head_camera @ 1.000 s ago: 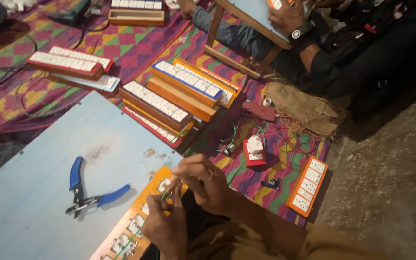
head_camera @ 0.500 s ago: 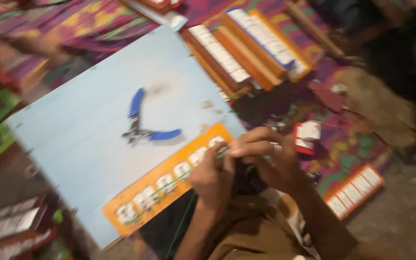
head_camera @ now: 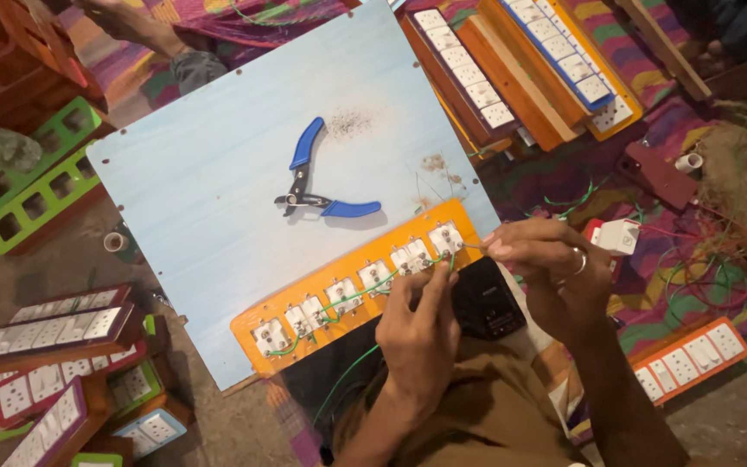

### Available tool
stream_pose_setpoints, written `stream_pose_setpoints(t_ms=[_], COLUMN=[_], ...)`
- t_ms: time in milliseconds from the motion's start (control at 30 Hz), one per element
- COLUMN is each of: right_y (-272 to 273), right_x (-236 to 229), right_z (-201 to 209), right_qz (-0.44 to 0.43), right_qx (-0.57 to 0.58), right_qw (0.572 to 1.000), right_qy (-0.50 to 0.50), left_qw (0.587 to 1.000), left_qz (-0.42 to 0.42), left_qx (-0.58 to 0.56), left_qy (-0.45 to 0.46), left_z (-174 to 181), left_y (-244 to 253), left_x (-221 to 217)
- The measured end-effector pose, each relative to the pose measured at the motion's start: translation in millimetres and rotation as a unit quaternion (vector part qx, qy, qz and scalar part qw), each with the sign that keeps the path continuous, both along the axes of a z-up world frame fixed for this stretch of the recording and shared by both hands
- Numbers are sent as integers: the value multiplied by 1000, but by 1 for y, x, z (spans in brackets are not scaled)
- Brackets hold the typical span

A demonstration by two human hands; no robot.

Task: The person sits on the floor and connects green wires to a row of white switches mounted on an orange board. They use a screwdriver to tighten terminals and wire cutters to trim excess wire, repeating the process for each switch.

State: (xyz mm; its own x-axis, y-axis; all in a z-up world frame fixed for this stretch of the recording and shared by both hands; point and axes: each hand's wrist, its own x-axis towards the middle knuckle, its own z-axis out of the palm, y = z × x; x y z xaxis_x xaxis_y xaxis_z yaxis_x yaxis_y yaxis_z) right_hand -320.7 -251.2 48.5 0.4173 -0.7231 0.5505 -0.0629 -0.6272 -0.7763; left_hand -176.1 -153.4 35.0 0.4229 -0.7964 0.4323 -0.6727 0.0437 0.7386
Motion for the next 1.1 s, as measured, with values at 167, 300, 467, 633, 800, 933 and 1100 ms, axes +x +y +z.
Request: stream_pose_setpoints(t_ms=[167,300,467,633,800,933,1100], right_y=[-2,-2,-2,-1,-3,-3,-3], right_x=[0,1,3,3,2,2,3], right_z=[2,1,0,0,0,0,1], right_qz=[-1,-2,1,1,1,7,1], right_qx=[-11,-28,-23,-19,-20,-10,-5], right_qw=[1000,999,1000,1000,1000,1000,1000], right_qy=[10,21,6,8,8,5,4], left_qw=[1000,999,998,999,999,999,999], left_qz=[-13,-32,-35,-37,-27,-29,-28], left_qx=[12,30,36,30,19,26,45], left_qy=[5,24,24,27,18,15,15], left_z=[-10,-11,-9,-9,-9,-9,-5], left_y=[0,1,3,4,2,1,1], left_x=[0,0,2,3,4,4,5])
